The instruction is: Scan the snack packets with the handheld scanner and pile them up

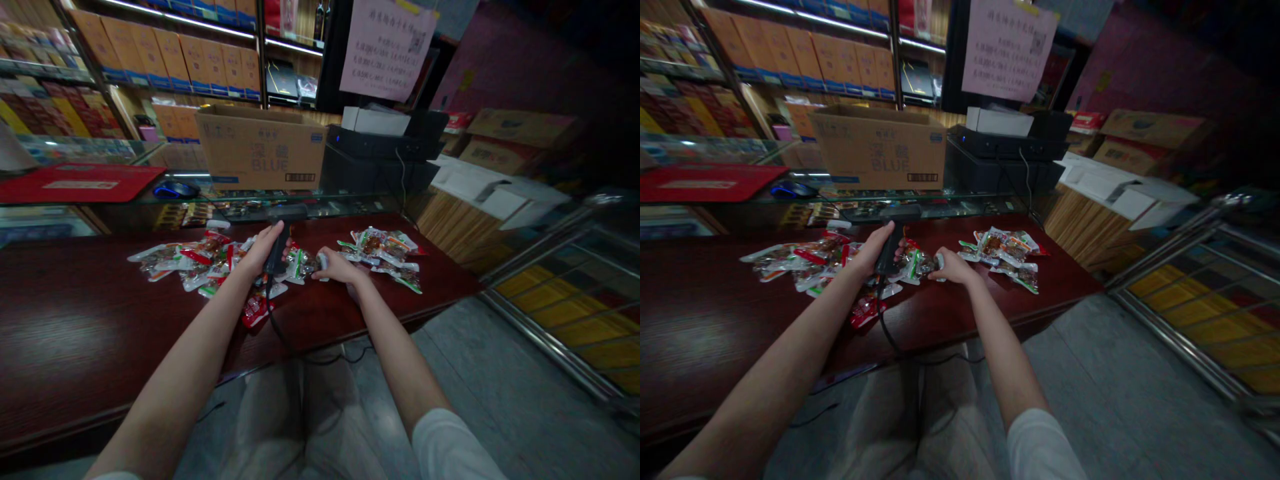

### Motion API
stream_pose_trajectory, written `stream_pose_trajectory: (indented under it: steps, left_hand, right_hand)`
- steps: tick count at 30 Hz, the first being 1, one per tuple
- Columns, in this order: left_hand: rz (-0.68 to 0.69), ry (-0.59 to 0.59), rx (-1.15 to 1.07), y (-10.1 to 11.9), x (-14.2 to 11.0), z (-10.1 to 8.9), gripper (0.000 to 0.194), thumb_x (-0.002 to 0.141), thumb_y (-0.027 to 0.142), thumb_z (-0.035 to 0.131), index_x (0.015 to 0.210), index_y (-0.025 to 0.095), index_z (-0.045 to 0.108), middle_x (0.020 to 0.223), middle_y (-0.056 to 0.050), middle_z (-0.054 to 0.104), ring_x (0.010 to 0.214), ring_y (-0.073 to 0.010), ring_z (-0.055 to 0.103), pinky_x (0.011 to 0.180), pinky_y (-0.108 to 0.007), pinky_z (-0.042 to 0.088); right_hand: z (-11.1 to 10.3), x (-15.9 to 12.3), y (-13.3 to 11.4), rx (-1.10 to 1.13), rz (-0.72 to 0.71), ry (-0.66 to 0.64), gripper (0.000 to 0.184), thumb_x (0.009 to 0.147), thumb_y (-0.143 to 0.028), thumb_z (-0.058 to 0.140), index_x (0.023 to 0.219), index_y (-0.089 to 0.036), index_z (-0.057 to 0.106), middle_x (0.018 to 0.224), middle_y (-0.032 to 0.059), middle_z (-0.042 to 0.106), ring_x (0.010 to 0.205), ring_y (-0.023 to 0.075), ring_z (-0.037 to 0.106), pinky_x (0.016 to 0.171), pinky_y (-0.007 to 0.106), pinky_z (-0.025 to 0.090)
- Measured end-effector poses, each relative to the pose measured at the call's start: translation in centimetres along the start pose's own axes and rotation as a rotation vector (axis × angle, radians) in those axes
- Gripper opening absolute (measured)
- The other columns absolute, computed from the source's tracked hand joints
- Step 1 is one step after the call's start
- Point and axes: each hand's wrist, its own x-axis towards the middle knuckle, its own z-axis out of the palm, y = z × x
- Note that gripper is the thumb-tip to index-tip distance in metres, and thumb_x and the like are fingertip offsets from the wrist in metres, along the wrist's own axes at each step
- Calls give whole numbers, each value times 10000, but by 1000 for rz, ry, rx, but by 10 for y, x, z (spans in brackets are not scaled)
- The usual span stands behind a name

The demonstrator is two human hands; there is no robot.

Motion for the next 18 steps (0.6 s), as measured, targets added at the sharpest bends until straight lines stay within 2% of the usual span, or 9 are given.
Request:
stream_pose_trajectory:
  steps: [4, 6, 8, 10, 13, 18]
  left_hand:
    - [-29, -4, 23, 2, -2, 3, 503, 729, 609, 706, 890, 163, 537, 629, 23, 559, 438, -84, 491, 388, -209, 392]
    - [-65, -10, 42, 5, -5, 8, 487, 737, 604, 701, 861, 161, 543, 602, 20, 553, 421, -86, 488, 385, -211, 384]
    - [-96, -17, 65, 7, -7, 13, 480, 743, 602, 698, 853, 158, 553, 587, 18, 550, 407, -86, 481, 378, -212, 379]
    - [-109, -42, 69, 5, -8, 17, 494, 736, 607, 701, 884, 156, 565, 599, 19, 554, 406, -84, 473, 366, -207, 378]
    - [-130, -105, 52, -2, -8, 23, 536, 719, 618, 711, 935, 145, 578, 626, 21, 551, 417, -78, 467, 352, -198, 380]
    - [-197, -174, 108, -14, -8, 31, 558, 741, 645, 674, 925, 124, 591, 627, 10, 549, 425, -79, 485, 361, -193, 387]
  right_hand:
    - [-13, 7, 6, 316, 37, 214, 519, 559, -364, 784, 938, -240, 453, 772, -35, 564, 626, 180, 590, 566, 313, 473]
    - [-22, 6, 13, 404, 62, 356, 571, 611, -381, 729, 1067, -246, 413, 827, -21, 574, 583, 175, 588, 522, 311, 468]
    - [-28, 4, 21, 340, 62, 509, 587, 625, -340, 701, 1127, -240, 414, 875, 3, 588, 607, 179, 590, 559, 330, 488]
    - [-31, 0, 27, 192, 34, 623, 543, 630, -286, 678, 1122, -220, 459, 929, 34, 611, 721, 202, 612, 692, 366, 514]
    - [-31, -5, 31, 29, 15, 691, 493, 652, -243, 650, 1117, -184, 500, 993, 74, 639, 881, 235, 620, 856, 389, 490]
    - [-27, -7, 27, -35, 43, 685, 506, 683, -254, 654, 1162, -170, 514, 1011, 93, 657, 897, 241, 633, 871, 380, 485]
